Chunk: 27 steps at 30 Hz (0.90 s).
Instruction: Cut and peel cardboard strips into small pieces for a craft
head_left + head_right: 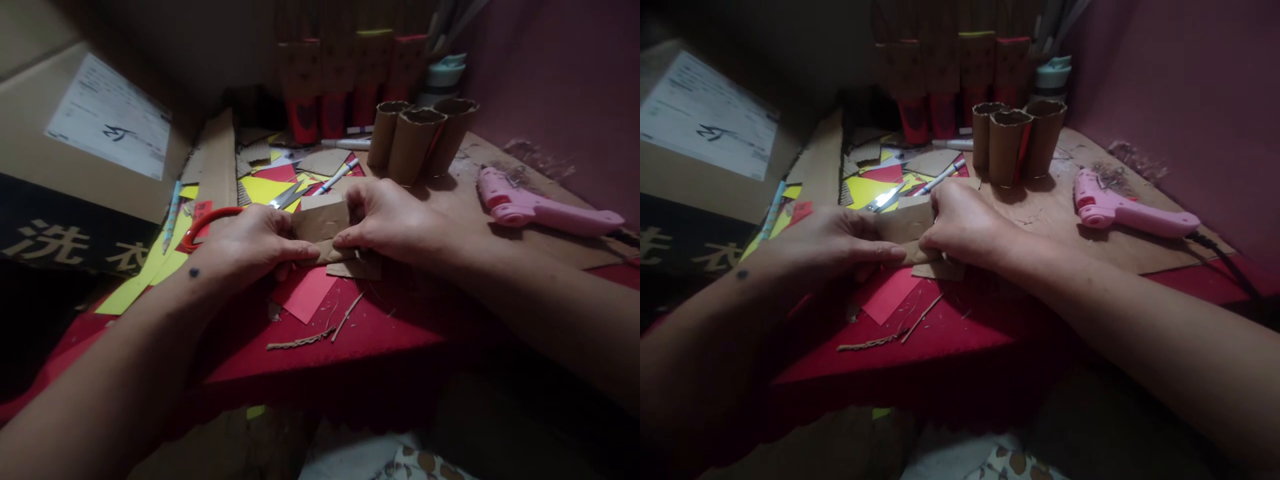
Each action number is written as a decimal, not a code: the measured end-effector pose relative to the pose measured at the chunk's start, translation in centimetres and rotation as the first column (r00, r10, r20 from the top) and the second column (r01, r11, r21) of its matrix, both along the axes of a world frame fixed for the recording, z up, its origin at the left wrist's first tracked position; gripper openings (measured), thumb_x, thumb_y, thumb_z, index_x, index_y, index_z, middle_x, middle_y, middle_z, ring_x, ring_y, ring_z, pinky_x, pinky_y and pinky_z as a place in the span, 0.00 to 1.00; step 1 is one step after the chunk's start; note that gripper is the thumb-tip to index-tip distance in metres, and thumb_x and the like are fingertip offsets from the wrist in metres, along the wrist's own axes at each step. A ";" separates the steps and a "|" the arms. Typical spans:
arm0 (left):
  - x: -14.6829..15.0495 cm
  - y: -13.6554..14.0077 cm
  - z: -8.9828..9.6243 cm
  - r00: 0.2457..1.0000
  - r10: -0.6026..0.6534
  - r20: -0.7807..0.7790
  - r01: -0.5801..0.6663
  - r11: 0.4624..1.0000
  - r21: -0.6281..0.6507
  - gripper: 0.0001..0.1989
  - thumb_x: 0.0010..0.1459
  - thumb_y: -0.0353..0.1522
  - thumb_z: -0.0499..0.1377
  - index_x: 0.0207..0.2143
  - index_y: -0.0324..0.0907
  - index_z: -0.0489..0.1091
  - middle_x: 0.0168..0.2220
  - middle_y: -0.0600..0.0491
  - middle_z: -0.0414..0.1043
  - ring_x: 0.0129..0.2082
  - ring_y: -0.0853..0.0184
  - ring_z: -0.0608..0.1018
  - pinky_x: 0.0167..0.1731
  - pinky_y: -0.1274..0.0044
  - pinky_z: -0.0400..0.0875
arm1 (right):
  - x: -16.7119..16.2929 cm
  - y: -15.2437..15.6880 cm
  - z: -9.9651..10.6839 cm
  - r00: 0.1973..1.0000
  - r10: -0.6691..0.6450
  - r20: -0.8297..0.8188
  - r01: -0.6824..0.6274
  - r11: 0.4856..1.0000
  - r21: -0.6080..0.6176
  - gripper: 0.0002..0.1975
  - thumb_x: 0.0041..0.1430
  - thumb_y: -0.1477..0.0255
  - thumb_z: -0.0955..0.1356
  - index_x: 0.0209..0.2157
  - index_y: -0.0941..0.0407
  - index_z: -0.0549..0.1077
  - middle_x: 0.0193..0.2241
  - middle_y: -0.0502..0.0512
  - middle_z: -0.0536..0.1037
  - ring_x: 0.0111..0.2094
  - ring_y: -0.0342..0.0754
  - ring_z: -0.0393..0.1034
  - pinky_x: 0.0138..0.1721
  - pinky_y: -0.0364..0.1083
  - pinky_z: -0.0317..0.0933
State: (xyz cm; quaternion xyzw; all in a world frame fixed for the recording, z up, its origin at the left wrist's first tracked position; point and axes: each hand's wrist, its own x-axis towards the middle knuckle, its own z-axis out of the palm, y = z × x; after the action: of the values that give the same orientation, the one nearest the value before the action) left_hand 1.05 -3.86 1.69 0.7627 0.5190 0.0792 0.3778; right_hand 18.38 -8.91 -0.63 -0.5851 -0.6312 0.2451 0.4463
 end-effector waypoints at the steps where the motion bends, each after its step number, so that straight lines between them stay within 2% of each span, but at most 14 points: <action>1: 0.1 0.0 0.0 0.999 -0.008 0.033 0.008 1.000 -0.027 0.13 0.44 0.35 0.66 0.15 0.41 0.66 0.10 0.56 0.64 0.10 0.73 0.64 0.11 0.80 0.51 | 0.0 0.0 0.0 0.998 0.009 0.061 -0.005 0.998 -0.061 0.15 0.36 0.87 0.73 0.23 0.57 0.67 0.19 0.49 0.66 0.26 0.47 0.64 0.22 0.43 0.56; 3: 0.3 -0.1 -0.1 0.993 -0.026 0.114 0.034 0.997 -0.072 0.11 0.44 0.32 0.66 0.17 0.41 0.66 0.11 0.58 0.63 0.10 0.74 0.64 0.11 0.81 0.52 | -0.2 -0.1 0.2 0.988 -0.002 0.155 0.021 0.992 -0.123 0.16 0.38 0.86 0.72 0.27 0.56 0.67 0.21 0.49 0.67 0.27 0.46 0.64 0.23 0.43 0.55; 6: 0.5 -0.1 -0.3 0.974 -0.021 0.227 0.050 0.991 -0.125 0.09 0.42 0.29 0.65 0.23 0.42 0.66 0.14 0.60 0.64 0.11 0.75 0.64 0.12 0.82 0.54 | -0.5 -0.4 0.3 0.971 -0.028 0.239 0.056 0.992 -0.111 0.18 0.41 0.84 0.71 0.34 0.56 0.66 0.24 0.49 0.68 0.28 0.46 0.65 0.25 0.43 0.55; 9: 0.5 -0.1 -0.6 0.967 -0.007 0.254 0.041 0.991 -0.131 0.12 0.43 0.28 0.64 0.31 0.43 0.66 0.17 0.61 0.66 0.13 0.74 0.66 0.14 0.81 0.57 | -0.7 -0.7 0.4 0.940 -0.022 0.342 0.063 0.992 -0.108 0.17 0.44 0.82 0.71 0.37 0.57 0.65 0.26 0.51 0.68 0.29 0.48 0.65 0.26 0.44 0.56; 11: 0.4 0.0 -0.6 0.973 -0.047 0.227 0.065 0.995 -0.074 0.16 0.45 0.29 0.64 0.38 0.43 0.65 0.18 0.61 0.66 0.15 0.73 0.67 0.16 0.81 0.58 | -0.8 -0.8 0.5 0.909 -0.039 0.416 0.082 0.993 -0.087 0.17 0.45 0.80 0.71 0.38 0.57 0.65 0.28 0.52 0.69 0.30 0.49 0.65 0.26 0.45 0.57; 15: -0.1 0.3 -0.8 0.990 -0.134 0.040 0.126 0.978 0.164 0.24 0.47 0.34 0.64 0.47 0.41 0.63 0.21 0.59 0.67 0.19 0.69 0.70 0.19 0.79 0.58 | -1.2 -1.3 0.7 0.863 -0.060 0.501 0.094 0.995 -0.043 0.21 0.47 0.78 0.71 0.44 0.58 0.65 0.34 0.56 0.70 0.33 0.51 0.66 0.29 0.47 0.60; 17: -0.3 0.4 -0.9 0.990 -0.133 -0.048 0.140 0.960 0.240 0.26 0.47 0.37 0.64 0.49 0.41 0.63 0.22 0.59 0.68 0.21 0.68 0.70 0.21 0.78 0.58 | -1.5 -1.7 0.7 0.821 -0.113 0.560 0.108 0.993 0.042 0.22 0.47 0.78 0.71 0.46 0.59 0.65 0.40 0.60 0.69 0.38 0.53 0.66 0.32 0.48 0.61; 19: -0.5 0.5 -1.0 0.988 -0.141 -0.059 0.152 0.951 0.271 0.26 0.47 0.38 0.64 0.49 0.41 0.63 0.22 0.59 0.67 0.22 0.67 0.70 0.22 0.78 0.58 | -1.8 -2.2 0.5 0.753 -0.181 0.632 0.103 0.982 0.158 0.19 0.50 0.79 0.69 0.46 0.60 0.67 0.44 0.64 0.68 0.41 0.55 0.65 0.35 0.50 0.61; 20: -0.5 0.5 -1.1 0.986 -0.159 -0.050 0.167 0.944 0.284 0.24 0.48 0.38 0.63 0.47 0.41 0.64 0.21 0.59 0.66 0.23 0.67 0.70 0.23 0.78 0.58 | -1.9 -2.4 0.3 0.719 -0.193 0.667 0.066 0.975 0.211 0.15 0.53 0.78 0.67 0.45 0.60 0.68 0.45 0.64 0.67 0.42 0.55 0.64 0.36 0.50 0.61; 22: -0.6 0.5 -1.3 0.977 -0.208 -0.039 0.210 0.926 0.314 0.20 0.50 0.38 0.62 0.45 0.43 0.67 0.20 0.60 0.65 0.22 0.67 0.69 0.24 0.78 0.58 | -1.9 -2.6 -0.1 0.653 -0.105 0.750 -0.118 0.964 0.238 0.08 0.58 0.76 0.64 0.40 0.60 0.72 0.43 0.64 0.69 0.42 0.55 0.62 0.37 0.51 0.60; 24: -0.8 0.5 -1.4 0.968 -0.245 -0.062 0.251 0.903 0.348 0.15 0.51 0.38 0.60 0.41 0.44 0.70 0.20 0.59 0.65 0.22 0.67 0.69 0.24 0.77 0.57 | -1.8 -2.7 -0.4 0.584 0.002 0.812 -0.254 0.950 0.181 0.07 0.60 0.76 0.64 0.36 0.60 0.74 0.36 0.62 0.72 0.39 0.53 0.62 0.37 0.50 0.60; 27: -1.0 0.5 -1.5 0.960 -0.262 -0.095 0.278 0.879 0.387 0.09 0.52 0.37 0.60 0.35 0.44 0.72 0.21 0.56 0.69 0.22 0.66 0.70 0.24 0.77 0.58 | -1.6 -2.7 -0.6 0.479 0.054 0.876 -0.331 0.936 0.123 0.09 0.60 0.79 0.63 0.33 0.61 0.75 0.32 0.61 0.73 0.34 0.52 0.62 0.34 0.49 0.60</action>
State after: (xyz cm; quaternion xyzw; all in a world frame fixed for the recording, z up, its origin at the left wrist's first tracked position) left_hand 0.08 -3.35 0.18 0.8895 0.3882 0.1142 0.2124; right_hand 16.75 -11.66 -1.22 -0.4850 -0.8581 -0.1202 0.1185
